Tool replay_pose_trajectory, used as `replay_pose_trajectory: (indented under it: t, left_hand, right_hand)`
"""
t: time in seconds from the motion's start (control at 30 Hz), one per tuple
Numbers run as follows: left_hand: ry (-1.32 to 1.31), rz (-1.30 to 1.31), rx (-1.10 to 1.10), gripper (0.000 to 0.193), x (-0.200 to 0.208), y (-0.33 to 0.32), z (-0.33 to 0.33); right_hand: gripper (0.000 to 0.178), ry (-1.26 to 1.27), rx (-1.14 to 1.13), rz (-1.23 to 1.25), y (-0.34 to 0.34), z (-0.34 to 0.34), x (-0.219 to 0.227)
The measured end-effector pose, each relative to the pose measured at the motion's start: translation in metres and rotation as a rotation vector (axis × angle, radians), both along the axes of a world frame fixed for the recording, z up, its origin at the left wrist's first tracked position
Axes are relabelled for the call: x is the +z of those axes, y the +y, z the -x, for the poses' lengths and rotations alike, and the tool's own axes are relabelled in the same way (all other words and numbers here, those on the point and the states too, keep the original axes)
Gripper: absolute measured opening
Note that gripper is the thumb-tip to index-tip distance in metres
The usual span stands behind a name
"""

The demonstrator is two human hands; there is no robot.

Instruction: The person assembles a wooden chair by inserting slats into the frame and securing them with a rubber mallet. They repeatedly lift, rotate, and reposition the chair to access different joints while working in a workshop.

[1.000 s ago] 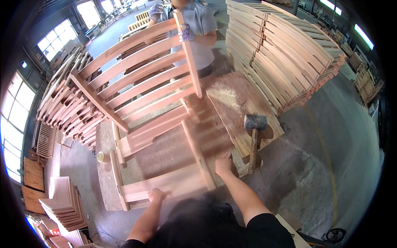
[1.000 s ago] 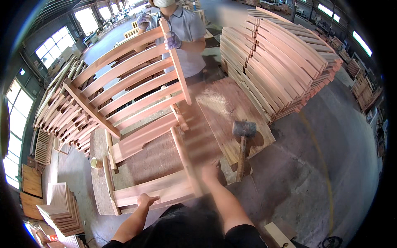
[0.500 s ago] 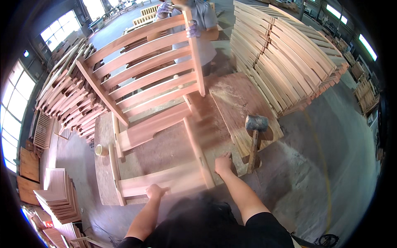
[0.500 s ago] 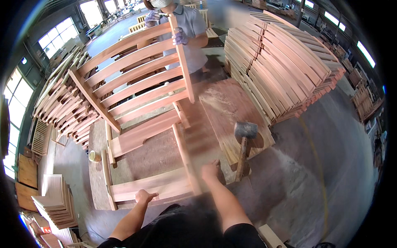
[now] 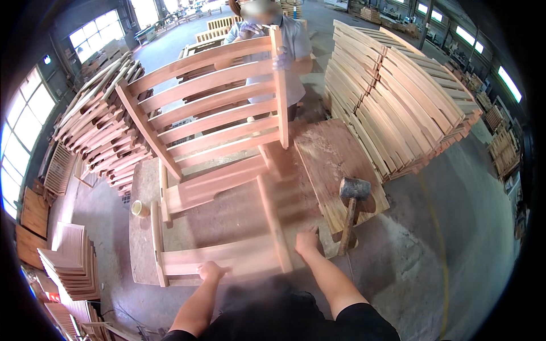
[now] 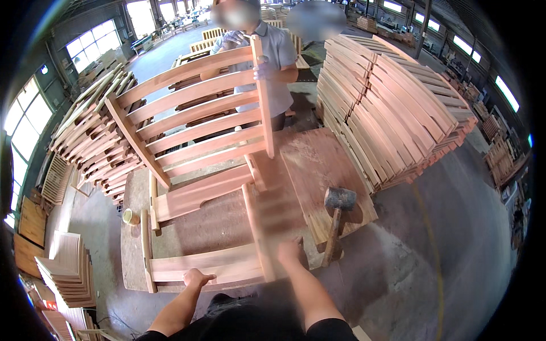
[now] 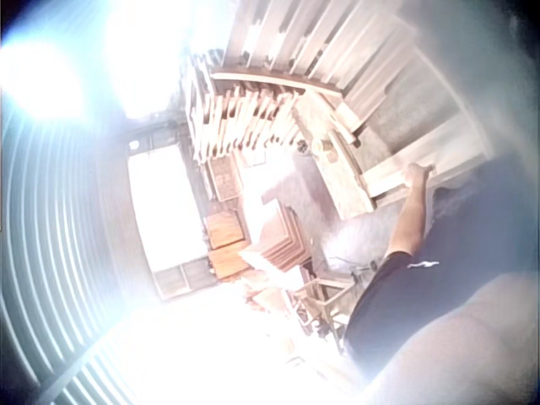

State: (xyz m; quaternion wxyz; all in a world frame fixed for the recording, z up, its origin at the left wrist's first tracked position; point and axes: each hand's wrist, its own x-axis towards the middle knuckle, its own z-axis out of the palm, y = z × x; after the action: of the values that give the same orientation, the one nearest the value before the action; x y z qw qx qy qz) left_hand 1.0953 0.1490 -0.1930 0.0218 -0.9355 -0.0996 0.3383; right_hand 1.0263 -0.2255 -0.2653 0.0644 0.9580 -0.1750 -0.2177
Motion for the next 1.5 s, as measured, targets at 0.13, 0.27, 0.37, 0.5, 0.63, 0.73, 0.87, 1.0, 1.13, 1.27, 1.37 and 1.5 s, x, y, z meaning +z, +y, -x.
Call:
replay_pose_trajectory:
  t: [0.13,0.27,0.37,0.5,0.63,0.73,0.87,1.0,1.13,1.27,1.37,1.5]
  left_hand:
    - [-0.018,0.001,-0.006,0.081,-0.002,-0.004,0.002]
    - [-0.031,0.022,-0.028,0.078,-0.001,-0.001,0.003]
    - [-0.028,-0.008,-0.026,0.079,0.005,-0.006,0.003]
    - [-0.049,-0.016,-0.027,0.081,0.002,-0.001,0.006]
    - [-0.040,-0.008,-0.049,0.083,0.002,-0.001,0.003]
    - [-0.047,0.006,-0.073,0.086,-0.010,0.005,0.005]
    - [-0.082,-0.025,-0.052,0.088,0.001,-0.001,0.009]
    - [-0.012,0.021,-0.015,0.089,0.005,0.004,0.005]
    - [-0.023,-0.004,0.009,0.091,0.002,-0.002,0.005]
    - [0.008,0.014,0.021,0.095,-0.002,0.001,0.002]
    - [0.017,0.000,0.010,0.097,-0.003,0.002,0.005]
    - [0.059,0.033,-0.015,0.099,0.010,-0.002,-0.002]
  right_hand:
    - [0.082,-0.084,-0.033,0.037,-0.009,0.004,-0.058]
    - [0.083,-0.119,-0.036,0.066,-0.008,0.003,-0.057]
    - [0.082,-0.128,-0.054,0.033,-0.008,0.004,-0.041]
    - [0.073,-0.093,-0.069,-0.057,-0.010,0.004,-0.017]
    - [0.065,-0.135,-0.058,-0.082,-0.001,0.010,0.021]
    - [0.068,-0.126,-0.087,-0.098,-0.002,0.010,0.026]
    - [0.071,-0.090,-0.124,-0.114,0.001,0.004,0.025]
    - [0.068,-0.004,-0.075,-0.150,0.005,-0.001,0.047]
    - [0.051,0.039,-0.085,-0.249,-0.006,0.000,0.039]
    - [0.039,-0.005,-0.103,-0.262,-0.002,0.001,0.048]
    - [0.039,-0.001,-0.118,-0.267,0.002,0.000,0.061]
    - [0.040,-0.018,-0.066,-0.222,-0.003,-0.002,0.054]
